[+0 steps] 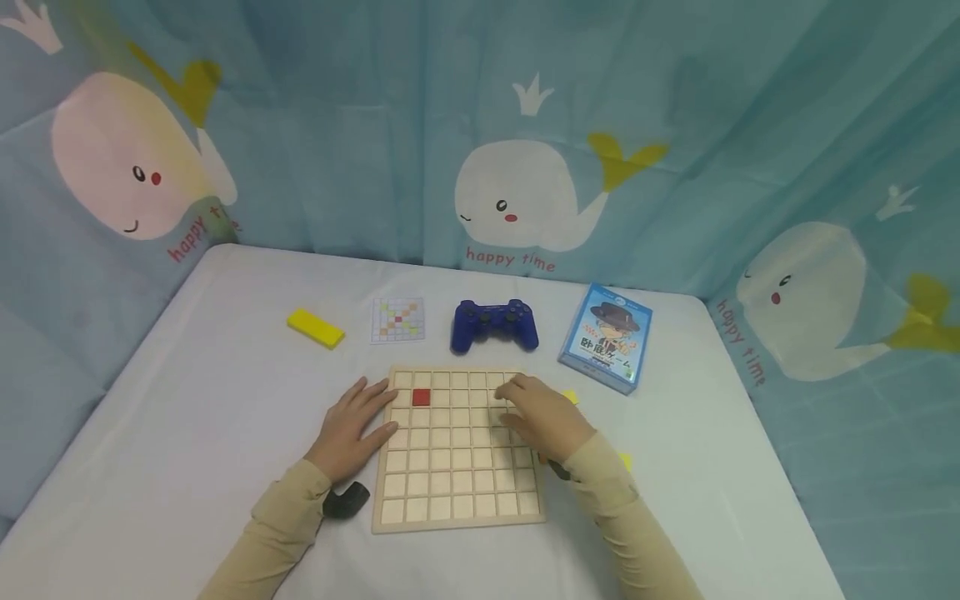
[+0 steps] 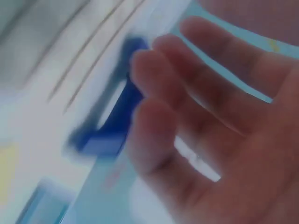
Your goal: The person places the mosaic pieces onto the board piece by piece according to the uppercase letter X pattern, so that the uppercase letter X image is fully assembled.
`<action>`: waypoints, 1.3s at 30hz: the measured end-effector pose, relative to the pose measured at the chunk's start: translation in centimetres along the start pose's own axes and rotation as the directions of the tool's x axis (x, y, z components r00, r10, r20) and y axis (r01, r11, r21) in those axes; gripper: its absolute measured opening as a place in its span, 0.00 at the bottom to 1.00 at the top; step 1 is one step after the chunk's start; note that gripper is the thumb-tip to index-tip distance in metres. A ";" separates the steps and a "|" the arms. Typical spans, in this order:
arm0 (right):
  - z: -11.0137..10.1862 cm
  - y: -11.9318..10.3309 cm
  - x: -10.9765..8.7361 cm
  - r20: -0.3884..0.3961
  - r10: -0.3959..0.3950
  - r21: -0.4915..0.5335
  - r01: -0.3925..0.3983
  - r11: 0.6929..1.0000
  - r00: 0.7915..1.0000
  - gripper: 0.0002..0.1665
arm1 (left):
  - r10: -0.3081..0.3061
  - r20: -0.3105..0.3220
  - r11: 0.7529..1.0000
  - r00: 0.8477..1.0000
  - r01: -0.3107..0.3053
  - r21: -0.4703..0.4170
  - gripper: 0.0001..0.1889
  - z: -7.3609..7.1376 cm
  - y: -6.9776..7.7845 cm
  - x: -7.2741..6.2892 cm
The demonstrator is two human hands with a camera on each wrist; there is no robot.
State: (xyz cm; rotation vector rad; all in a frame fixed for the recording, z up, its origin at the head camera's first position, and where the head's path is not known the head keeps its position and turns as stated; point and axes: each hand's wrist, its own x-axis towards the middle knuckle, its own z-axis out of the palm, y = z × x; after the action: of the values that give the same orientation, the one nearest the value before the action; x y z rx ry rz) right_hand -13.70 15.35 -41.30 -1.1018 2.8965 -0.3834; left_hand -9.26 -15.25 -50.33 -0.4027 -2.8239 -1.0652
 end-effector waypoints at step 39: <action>2.5 5.9 -11.5 -0.001 0.359 0.065 -0.358 0.931 0.933 0.19 | -0.008 -0.097 1.000 0.995 0.010 0.018 0.25 0.6 0.5 -0.9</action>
State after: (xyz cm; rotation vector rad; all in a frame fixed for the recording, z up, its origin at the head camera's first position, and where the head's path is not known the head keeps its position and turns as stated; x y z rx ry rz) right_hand -8.64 26.60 -45.92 -0.5412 2.9842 -0.4624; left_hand -8.21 -14.67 -50.59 -0.3273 -2.7502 -1.0307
